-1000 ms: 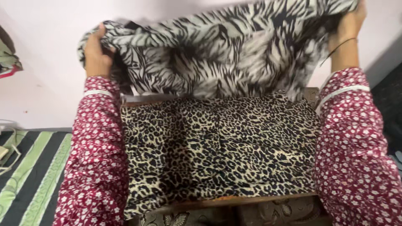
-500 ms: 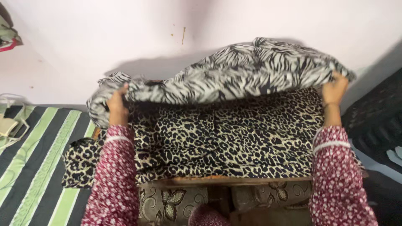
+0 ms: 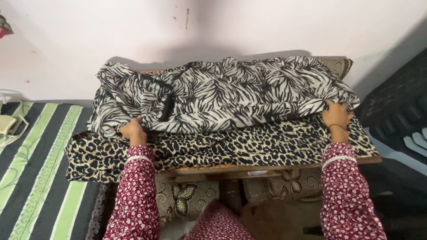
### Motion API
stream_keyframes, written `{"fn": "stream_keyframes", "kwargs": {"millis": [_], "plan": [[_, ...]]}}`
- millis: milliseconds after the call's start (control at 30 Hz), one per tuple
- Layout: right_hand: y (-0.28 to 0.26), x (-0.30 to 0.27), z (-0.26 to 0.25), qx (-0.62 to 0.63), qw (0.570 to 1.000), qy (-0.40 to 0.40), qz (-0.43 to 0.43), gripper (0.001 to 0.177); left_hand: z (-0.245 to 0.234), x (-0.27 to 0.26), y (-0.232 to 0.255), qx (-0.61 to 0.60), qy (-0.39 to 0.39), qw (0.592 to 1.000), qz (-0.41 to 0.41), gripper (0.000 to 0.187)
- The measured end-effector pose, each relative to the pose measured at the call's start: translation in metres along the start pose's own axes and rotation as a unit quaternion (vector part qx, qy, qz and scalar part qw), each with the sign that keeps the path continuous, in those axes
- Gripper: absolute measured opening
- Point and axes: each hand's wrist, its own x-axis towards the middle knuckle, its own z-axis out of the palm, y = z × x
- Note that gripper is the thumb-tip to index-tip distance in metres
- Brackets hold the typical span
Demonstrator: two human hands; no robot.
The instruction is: The person folds a patterned cloth and places it on a nearby surface. Then, the person takes a beige top from a laundry basket, lays it flat on a striped mat, and irons it using a handheld iron.
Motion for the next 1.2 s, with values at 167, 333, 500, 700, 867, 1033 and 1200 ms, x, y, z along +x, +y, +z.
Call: {"fn": "stream_keyframes", "kwargs": {"millis": [167, 333, 500, 700, 867, 1033, 1200], "plan": [[0.008, -0.002, -0.029, -0.169, 0.975, 0.109, -0.095, 0.039, 0.002, -0.021, 0.005, 0.060, 0.043, 0.997, 0.029, 0.047], [0.000, -0.027, -0.060, -0.200, 0.963, 0.150, -0.101, 0.025, -0.011, -0.045, -0.009, 0.101, 0.104, 0.987, 0.063, 0.043], [0.009, -0.042, -0.065, 0.027, 0.988, 0.151, 0.011, 0.033, -0.023, -0.054, 0.001, 0.040, 0.101, 0.994, 0.009, 0.037], [0.077, -0.007, -0.048, 0.136, 0.958, 0.179, -0.180, 0.020, -0.028, -0.054, -0.001, 0.008, 0.130, 0.990, 0.056, 0.037], [0.091, -0.016, -0.062, -0.063, 0.989, 0.039, -0.131, 0.022, -0.038, -0.060, -0.017, 0.040, 0.174, 0.973, 0.147, 0.039], [0.094, -0.028, -0.079, -0.137, 0.985, -0.104, -0.027, 0.024, -0.058, -0.082, -0.017, 0.077, 0.203, 0.959, 0.181, 0.037], [0.102, -0.024, -0.085, -0.179, 0.945, -0.254, 0.099, 0.033, -0.082, -0.095, -0.021, 0.134, 0.176, 0.959, 0.177, 0.050]]}}
